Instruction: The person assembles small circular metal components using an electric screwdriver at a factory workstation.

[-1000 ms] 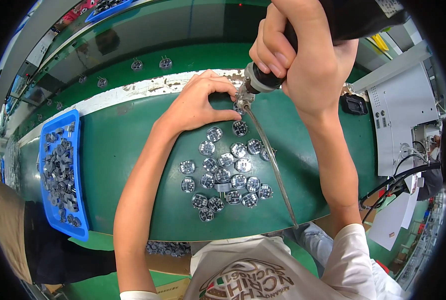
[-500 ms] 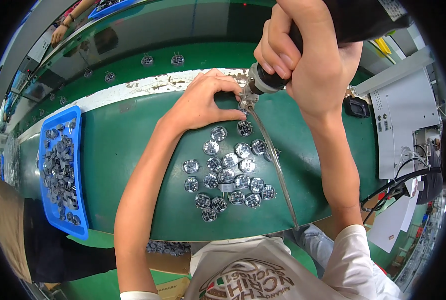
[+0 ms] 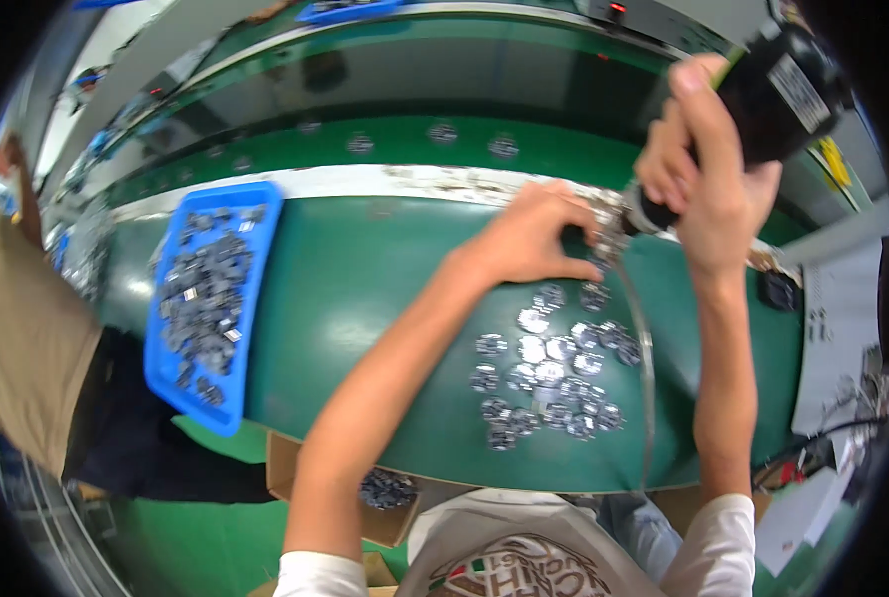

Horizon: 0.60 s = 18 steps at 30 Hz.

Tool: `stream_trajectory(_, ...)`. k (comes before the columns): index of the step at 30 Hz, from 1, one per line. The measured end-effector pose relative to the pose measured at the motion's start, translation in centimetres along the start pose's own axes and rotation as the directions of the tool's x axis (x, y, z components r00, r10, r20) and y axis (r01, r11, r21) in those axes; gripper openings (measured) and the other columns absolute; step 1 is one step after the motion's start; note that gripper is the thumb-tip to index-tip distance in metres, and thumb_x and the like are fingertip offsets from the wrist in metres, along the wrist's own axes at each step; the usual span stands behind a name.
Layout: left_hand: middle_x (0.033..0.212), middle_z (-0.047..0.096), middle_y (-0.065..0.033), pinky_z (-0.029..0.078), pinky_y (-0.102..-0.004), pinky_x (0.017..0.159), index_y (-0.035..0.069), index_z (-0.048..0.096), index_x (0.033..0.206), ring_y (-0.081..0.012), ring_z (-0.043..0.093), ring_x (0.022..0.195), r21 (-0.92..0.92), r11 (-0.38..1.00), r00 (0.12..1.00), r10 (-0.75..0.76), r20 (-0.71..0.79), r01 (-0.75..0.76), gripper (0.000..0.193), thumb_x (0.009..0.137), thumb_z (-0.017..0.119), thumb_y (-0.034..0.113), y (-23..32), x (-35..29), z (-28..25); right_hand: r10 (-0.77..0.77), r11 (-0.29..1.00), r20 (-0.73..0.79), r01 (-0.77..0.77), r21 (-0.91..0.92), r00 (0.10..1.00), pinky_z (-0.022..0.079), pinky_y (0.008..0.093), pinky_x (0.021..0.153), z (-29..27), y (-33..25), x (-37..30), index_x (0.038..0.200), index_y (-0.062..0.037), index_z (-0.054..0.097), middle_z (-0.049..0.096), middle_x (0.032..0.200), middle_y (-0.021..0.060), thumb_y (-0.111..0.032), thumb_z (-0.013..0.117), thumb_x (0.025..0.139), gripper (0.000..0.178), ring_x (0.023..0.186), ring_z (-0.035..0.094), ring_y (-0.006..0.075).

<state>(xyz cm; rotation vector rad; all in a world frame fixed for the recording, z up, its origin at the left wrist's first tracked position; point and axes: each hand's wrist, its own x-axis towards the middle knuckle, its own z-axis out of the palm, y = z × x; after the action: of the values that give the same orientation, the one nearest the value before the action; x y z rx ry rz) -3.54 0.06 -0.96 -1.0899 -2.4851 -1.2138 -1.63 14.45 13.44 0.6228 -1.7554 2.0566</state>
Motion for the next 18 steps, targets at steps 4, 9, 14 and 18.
stream_trajectory(4, 0.112, 0.072, -0.0059, 0.041, -0.0403, 0.101, 0.007, 0.075, 0.100, -0.0252, 0.059, 0.113, -0.013, 0.998, 0.997, -0.062, 0.044, 0.063, 0.045, 0.069, 0.092, 0.035, 0.6, 0.1, 0.2, 0.030, 1.000, 0.024, -0.030, 0.009, 0.999, 0.028, 0.0232, 0.041, -0.4, 0.3, 0.3, 0.094, -0.0028, 0.056, 0.034, 0.051, -0.0047, -0.015, 0.054, 0.105, 0.016, 0.039, 0.029, 0.0045)
stream_trajectory(9, 0.111, 0.072, -0.0041, 0.040, -0.0394, 0.102, 0.008, 0.075, 0.099, -0.0234, 0.057, 0.115, 0.000, 0.994, 0.992, -0.109, 0.058, 0.109, 0.043, 0.069, 0.091, 0.035, 0.8, -0.4, -0.4, 0.016, 1.000, 0.077, -0.016, 0.005, 0.997, 0.027, 0.0233, 0.041, -0.6, 0.3, -0.1, 0.092, -0.0042, 0.054, 0.034, 0.051, -0.0048, -0.015, 0.052, 0.106, 0.017, 0.039, 0.029, 0.0048)
stream_trajectory(14, 0.103, 0.070, -0.0001, 0.039, -0.0385, 0.101, 0.014, 0.073, 0.093, -0.0224, 0.057, 0.113, -0.039, 0.994, 0.993, -0.098, 0.064, 0.100, 0.035, 0.070, 0.091, 0.034, 0.8, -0.7, -0.8, -0.026, 0.992, 0.172, 0.003, 0.129, 0.985, 0.030, 0.0226, 0.043, -2.5, -1.6, -0.8, 0.109, -0.0038, 0.047, 0.034, 0.050, -0.0045, -0.020, 0.044, 0.108, 0.017, 0.039, 0.032, 0.0065)
stream_trajectory(18, 0.100, 0.070, 0.0028, 0.039, -0.0383, 0.101, 0.016, 0.073, 0.093, -0.0219, 0.057, 0.114, -0.042, 0.993, 0.992, -0.103, 0.074, 0.107, 0.032, 0.070, 0.089, 0.032, 1.1, -0.2, -0.4, -0.111, 0.972, 0.259, 0.050, 0.230, 0.959, 0.032, 0.0208, 0.042, -6.0, -3.6, -0.1, 0.114, 0.0035, 0.043, 0.034, 0.049, -0.0050, -0.022, 0.036, 0.109, 0.026, 0.038, 0.031, 0.0059)
